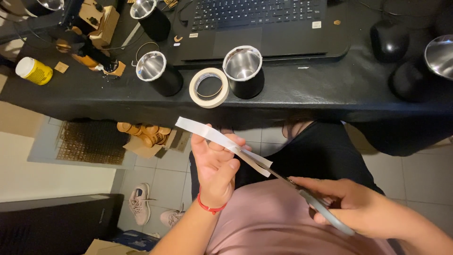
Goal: The person cuts a strip of white tape using scissors and then applies it to the rim of a black cup. They smooth the tape around the edge of the cup with their fingers.
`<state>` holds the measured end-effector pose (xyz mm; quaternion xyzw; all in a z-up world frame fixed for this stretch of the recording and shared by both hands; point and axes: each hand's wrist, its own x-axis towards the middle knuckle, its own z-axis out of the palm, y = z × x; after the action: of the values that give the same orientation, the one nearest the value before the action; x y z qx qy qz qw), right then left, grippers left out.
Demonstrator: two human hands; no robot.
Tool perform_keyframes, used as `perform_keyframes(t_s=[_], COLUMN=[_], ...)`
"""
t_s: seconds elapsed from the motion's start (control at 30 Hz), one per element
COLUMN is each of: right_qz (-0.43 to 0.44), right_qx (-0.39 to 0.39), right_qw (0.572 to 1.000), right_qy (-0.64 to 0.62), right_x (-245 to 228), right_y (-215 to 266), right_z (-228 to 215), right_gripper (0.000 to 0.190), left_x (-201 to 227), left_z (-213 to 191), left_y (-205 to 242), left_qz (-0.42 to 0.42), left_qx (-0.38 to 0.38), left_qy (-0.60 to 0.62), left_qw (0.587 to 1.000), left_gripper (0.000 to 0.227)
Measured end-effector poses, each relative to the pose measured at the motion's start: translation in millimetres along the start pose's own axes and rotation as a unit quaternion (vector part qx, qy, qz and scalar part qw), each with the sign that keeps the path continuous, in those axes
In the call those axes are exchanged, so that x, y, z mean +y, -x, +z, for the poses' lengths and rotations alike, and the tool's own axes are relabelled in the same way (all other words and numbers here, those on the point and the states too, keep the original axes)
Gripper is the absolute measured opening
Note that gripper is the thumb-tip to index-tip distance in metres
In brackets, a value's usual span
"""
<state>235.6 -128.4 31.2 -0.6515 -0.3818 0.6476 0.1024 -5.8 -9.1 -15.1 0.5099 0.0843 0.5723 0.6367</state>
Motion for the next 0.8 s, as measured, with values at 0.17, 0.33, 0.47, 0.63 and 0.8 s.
perform_keyframes(t_s=[0.17,0.33,0.47,0.63,0.8], right_qz=[-0.093,-0.172,-0.068,-0.319,-0.385], right_qx=[-0.039,-0.074,-0.056,-0.019,0.005], right_qw=[0.994,0.972,0.993,0.935,0.871], right_qy=[0.053,0.144,0.075,-0.154,-0.306], right_x=[5,8,54,23,-46], right_y=[1,5,-7,4,-8], right_z=[-6,-25,-64,-57,-7], right_gripper=[0.086,0.098,0.102,0.083,0.08], left_x=[3,10,33,64,74], left_z=[2,-4,-6,12,42], left_y=[-3,-9,-17,-24,-42], left_qz=[0.01,0.009,-0.012,-0.208,-0.166], left_qx=[-0.005,-0.001,-0.08,-0.138,-0.317], left_qy=[-0.019,-0.026,-0.028,-0.132,-0.195], left_qw=[1.0,1.0,0.996,0.959,0.913], left_gripper=[0.057,0.054,0.044,0.046,0.016])
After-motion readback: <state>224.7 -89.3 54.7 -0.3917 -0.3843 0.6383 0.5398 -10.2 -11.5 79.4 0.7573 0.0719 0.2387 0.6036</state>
